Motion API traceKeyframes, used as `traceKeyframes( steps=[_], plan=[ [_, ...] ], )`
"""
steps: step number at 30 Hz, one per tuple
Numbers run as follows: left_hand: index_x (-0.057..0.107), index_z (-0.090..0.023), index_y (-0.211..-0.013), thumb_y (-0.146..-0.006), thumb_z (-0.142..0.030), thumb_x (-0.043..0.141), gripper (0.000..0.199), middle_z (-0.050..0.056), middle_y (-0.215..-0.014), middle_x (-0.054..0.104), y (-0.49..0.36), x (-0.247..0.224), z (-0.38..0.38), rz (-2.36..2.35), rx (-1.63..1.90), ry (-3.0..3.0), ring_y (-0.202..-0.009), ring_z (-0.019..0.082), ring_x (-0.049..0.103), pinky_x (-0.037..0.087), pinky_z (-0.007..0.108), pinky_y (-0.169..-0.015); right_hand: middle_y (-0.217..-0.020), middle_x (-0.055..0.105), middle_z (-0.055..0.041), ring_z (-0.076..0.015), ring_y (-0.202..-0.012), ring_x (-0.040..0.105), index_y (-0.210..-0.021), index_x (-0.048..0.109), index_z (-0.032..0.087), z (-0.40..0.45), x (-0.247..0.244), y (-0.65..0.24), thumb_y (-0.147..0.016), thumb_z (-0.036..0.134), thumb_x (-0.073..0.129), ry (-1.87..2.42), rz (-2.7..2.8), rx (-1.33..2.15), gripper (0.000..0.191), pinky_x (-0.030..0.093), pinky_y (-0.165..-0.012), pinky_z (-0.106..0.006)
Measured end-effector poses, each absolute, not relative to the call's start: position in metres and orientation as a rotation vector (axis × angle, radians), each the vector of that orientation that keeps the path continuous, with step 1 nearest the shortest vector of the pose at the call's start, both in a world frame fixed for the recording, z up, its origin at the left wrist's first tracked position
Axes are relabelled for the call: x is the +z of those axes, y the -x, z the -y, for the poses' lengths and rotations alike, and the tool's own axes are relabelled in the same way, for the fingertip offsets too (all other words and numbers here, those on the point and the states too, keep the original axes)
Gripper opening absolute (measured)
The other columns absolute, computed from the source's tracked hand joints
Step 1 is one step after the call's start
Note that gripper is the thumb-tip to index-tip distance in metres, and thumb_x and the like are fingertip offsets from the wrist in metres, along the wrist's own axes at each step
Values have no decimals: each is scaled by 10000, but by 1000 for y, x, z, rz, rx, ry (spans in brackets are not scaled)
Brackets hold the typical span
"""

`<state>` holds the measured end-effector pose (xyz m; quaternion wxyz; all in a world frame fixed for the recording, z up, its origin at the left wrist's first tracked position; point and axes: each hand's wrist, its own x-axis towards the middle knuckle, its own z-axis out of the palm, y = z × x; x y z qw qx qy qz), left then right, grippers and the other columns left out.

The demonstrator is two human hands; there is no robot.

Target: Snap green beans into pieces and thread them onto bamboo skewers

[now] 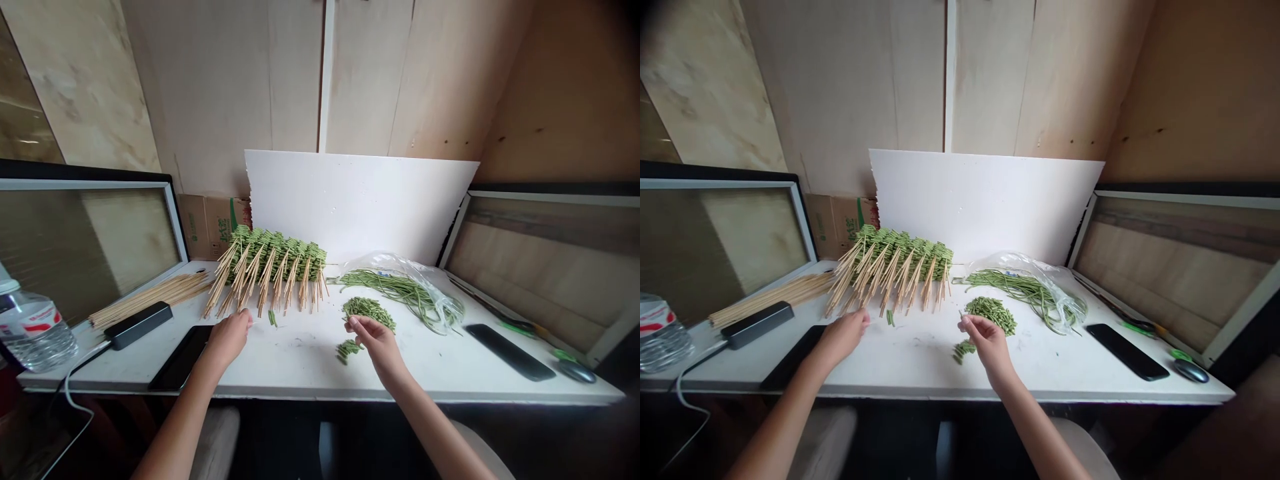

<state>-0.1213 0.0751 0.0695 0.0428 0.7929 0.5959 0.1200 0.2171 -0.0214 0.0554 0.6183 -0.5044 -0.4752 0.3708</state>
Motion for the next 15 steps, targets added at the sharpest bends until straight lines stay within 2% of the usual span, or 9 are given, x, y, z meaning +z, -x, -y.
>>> traceKeyframes(
  steps=[5, 9, 15],
  plan=[
    [582, -218, -977, -1014, -182, 397, 192, 34, -798, 671, 90, 92, -51, -1467, 831, -2421, -752, 193, 669, 435, 253, -677, -906, 746, -83, -217, -820, 635, -960, 790, 197, 23, 62, -217, -833, 588, 750, 1054, 1045, 877, 413, 468, -637, -308],
    [582, -235, -956, -1018, -254, 389, 204, 22, -765, 648, 66, 96, -31, -1230, 1095, -2421, -718, 196, 658, 454, 263, -684, -924, 749, -76, -217, -804, 635, -946, 778, 219, 30, 72, -215, -847, 559, 747, 979, 994, 897, 356, 481, -657, -324],
    [604, -242, -965, -1035, -296, 413, 210, 7, -744, 657, 53, 94, -16, -1140, 1145, -2425, -689, 182, 654, 463, 250, -680, -1012, 777, -96, -296, -1054, 690, -929, 778, 239, 37, 84, -212, -792, 542, 808, 887, 875, 994, 333, 512, -708, -335]
  ],
)
